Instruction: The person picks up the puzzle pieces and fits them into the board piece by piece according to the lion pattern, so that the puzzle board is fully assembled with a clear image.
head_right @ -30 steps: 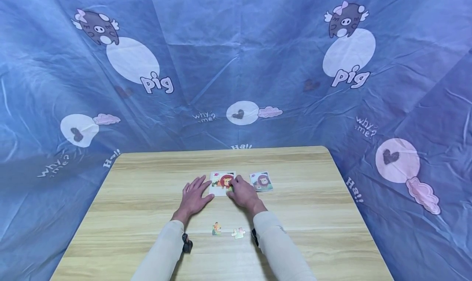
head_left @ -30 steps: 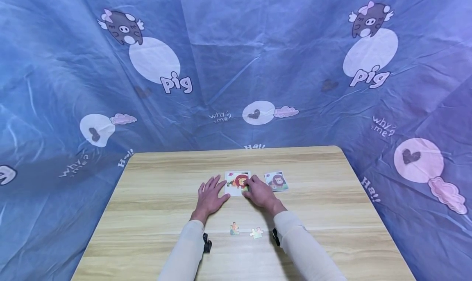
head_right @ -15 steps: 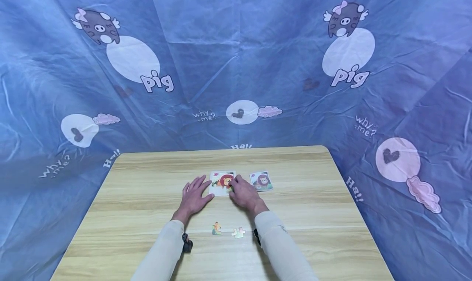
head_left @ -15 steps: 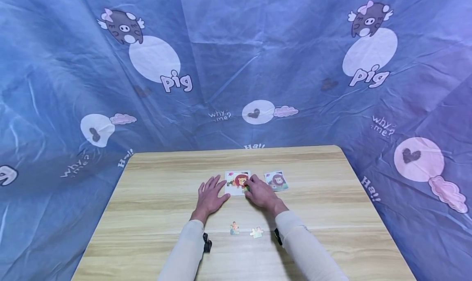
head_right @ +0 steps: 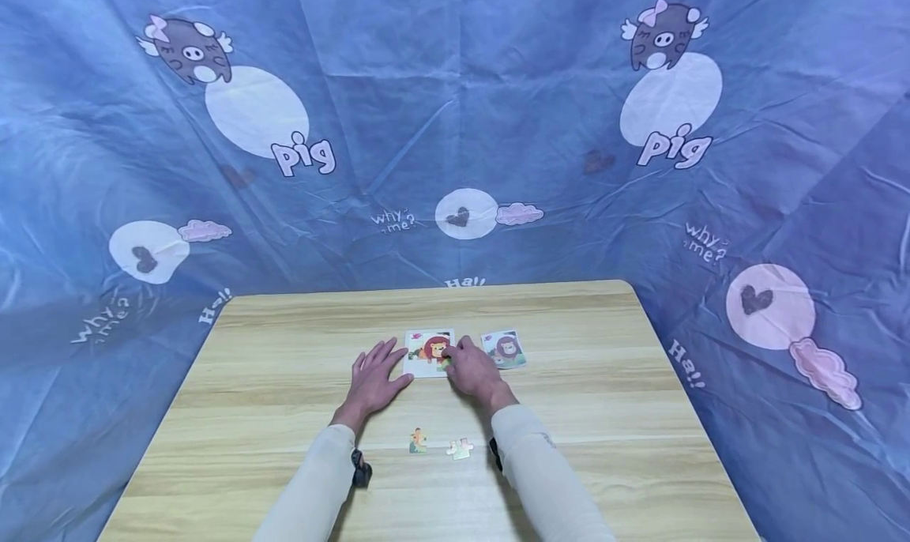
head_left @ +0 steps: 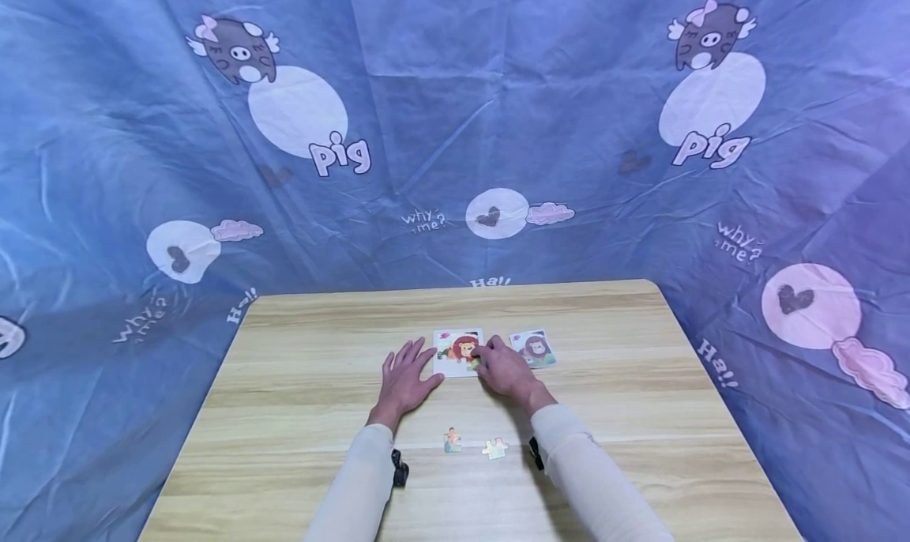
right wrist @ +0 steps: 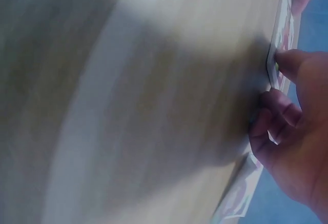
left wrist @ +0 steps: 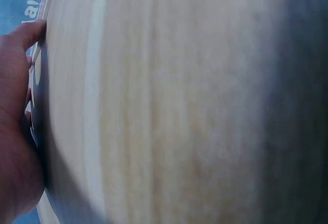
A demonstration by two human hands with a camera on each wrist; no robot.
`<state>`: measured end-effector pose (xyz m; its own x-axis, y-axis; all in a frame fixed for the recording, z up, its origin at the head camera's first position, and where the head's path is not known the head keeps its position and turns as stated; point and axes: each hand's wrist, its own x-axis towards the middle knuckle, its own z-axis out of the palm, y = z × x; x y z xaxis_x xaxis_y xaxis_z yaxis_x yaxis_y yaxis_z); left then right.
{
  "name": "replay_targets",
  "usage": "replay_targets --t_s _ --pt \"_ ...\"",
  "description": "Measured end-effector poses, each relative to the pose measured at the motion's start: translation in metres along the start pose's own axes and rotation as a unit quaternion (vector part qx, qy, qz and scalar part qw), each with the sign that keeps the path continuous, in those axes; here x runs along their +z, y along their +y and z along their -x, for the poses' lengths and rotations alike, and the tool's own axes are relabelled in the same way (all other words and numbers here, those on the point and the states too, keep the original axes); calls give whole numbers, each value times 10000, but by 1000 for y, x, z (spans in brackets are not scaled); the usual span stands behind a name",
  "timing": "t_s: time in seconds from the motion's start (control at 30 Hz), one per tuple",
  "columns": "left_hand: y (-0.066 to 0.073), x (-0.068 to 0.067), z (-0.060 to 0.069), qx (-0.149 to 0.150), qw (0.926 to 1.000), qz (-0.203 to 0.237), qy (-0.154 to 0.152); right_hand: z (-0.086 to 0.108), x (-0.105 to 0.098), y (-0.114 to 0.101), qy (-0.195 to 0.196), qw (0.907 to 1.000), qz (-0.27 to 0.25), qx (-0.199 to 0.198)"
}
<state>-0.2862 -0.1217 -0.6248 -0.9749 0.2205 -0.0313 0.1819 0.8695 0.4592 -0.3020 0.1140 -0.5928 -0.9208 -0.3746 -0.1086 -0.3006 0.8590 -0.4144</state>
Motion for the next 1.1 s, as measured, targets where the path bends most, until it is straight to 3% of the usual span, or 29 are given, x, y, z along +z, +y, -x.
replay_targets --t_s 0.33,0.7,0.93,1.1 --pt "-2 4 -1 64 9999 85 30 10 4 2 392 9967 -514 484" --pt "1 -1 -1 24 10000 19 -41 38 5 5 713 9939 -794 269" --pt "-5 6 -1 67 10000 45 30 60 -1 4 574 9930 -1032 92" --pt "-1 0 0 -6 9999 130 -18 80 -6 4 361 9925 -1163 -60"
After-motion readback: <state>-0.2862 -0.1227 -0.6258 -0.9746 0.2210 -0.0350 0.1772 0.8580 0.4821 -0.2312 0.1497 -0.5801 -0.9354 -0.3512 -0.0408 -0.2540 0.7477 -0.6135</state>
